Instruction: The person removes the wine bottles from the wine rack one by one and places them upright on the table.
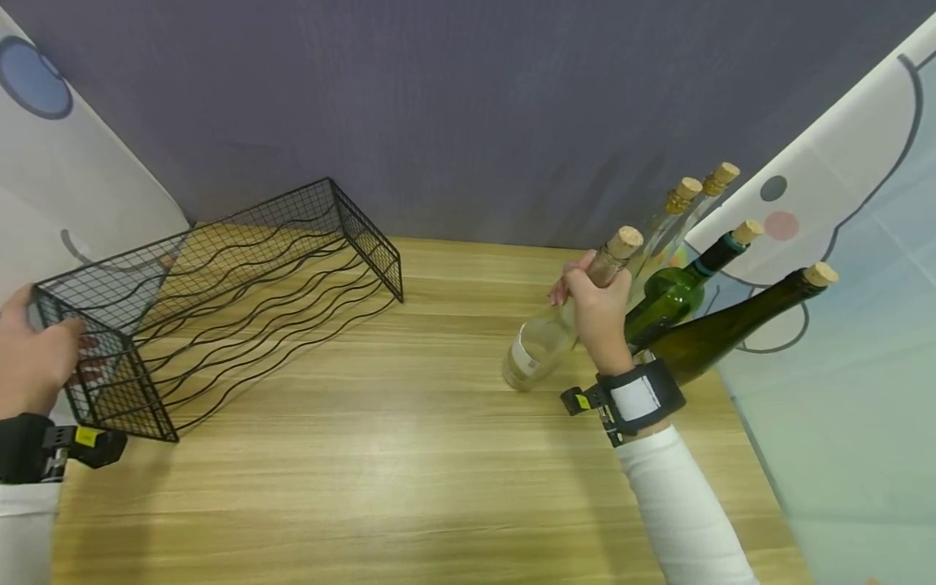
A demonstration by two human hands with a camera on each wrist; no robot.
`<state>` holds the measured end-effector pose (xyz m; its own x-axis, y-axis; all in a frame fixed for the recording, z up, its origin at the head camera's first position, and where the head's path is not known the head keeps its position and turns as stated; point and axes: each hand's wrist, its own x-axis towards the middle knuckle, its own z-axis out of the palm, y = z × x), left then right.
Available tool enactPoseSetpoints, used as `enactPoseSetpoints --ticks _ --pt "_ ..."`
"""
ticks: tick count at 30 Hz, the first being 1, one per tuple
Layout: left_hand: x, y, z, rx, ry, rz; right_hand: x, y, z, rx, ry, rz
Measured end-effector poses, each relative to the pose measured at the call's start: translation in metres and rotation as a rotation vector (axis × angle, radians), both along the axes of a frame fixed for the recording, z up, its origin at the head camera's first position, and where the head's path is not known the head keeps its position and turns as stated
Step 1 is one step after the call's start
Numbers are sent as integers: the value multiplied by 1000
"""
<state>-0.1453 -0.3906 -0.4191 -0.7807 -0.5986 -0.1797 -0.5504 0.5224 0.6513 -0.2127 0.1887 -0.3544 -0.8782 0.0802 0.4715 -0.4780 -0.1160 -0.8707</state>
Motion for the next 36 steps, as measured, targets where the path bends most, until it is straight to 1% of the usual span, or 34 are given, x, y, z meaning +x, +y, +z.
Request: enactPoseSetpoints --ticks 3,6,11,13,16,18,20,23,28,32,36 --pt "1 0 0 -11 -1 9 0 6 0 7 1 -16" --pt "1 0 -1 14 13 5 0 11 0 5 7 -35" --pt "2 1 -1 41 30 -5 -3 20 0 3 42 -61" --pt "2 1 -1 28 26 -6 -4 23 0 0 52 -65" --pt "1 2 0 -5 27 14 -5 29 0 -2 53 -85" --pt "0 2 1 -33 25 29 -5 33 0 -6 39 -102" --pt "0 3 1 -42 30 45 -6 36 1 -21 25 -116" --pt "0 3 1 -52 24 50 -6 42 2 -51 8 -124" --pt "0 4 2 -60 22 49 -9 51 3 -60 -7 -154" --pt "0 4 2 -55 22 44 -12 57 2 -47 1 -175" --pt "0 1 0 -43 12 31 -14 62 2 -55 13 -177"
